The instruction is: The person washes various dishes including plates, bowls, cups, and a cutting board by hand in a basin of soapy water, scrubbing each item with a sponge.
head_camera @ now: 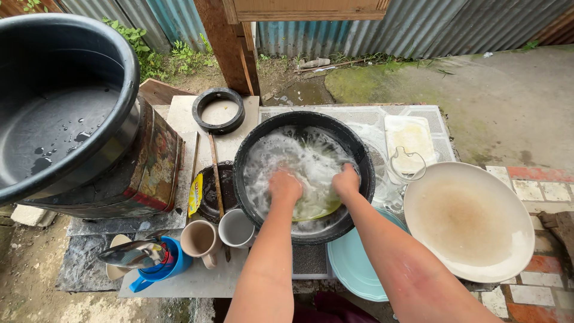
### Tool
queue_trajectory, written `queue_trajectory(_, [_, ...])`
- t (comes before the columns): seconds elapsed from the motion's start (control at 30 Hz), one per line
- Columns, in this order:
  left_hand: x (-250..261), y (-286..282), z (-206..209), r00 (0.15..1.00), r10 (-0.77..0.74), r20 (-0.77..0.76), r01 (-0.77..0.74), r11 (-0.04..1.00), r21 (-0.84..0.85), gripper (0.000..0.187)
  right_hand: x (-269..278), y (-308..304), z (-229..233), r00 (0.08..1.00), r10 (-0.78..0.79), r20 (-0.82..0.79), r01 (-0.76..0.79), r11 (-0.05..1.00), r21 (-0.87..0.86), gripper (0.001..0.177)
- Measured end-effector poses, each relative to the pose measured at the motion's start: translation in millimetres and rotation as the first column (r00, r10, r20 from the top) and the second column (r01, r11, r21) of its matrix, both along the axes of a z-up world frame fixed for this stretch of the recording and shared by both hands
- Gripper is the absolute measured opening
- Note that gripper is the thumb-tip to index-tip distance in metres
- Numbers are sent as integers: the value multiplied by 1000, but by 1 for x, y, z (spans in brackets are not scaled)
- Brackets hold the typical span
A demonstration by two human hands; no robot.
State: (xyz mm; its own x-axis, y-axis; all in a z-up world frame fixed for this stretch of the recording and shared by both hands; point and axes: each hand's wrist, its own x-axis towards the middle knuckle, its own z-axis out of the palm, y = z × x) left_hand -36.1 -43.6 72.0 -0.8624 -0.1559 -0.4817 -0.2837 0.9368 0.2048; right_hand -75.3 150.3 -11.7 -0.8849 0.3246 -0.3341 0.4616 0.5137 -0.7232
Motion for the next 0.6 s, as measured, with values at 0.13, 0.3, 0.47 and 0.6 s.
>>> queue_trajectory(0.13, [-1, -3, -21, 1000, 2, -19, -2, 1000, -2, 60, -6, 5, -12, 999, 27, -34, -25, 997, 74, 48])
queue_trajectory(0.3, [-2, -13, -28, 991, -34, -128, 23, 996, -88, 70, -12, 9, -27, 998, 31, -45, -25, 991, 131, 55])
queue_trajectory(0.47, [-1, -13, -16, 997, 58, -58, -59, 998, -31, 71, -5, 4, -10, 994, 53, -93, -37, 987, 158, 54])
queue_trajectory(0.6, [-9, -17, -47, 994, 93, -64, -93, 996, 0, 80, 3, -2, 12, 1000, 24, 4, -24, 998, 51, 48])
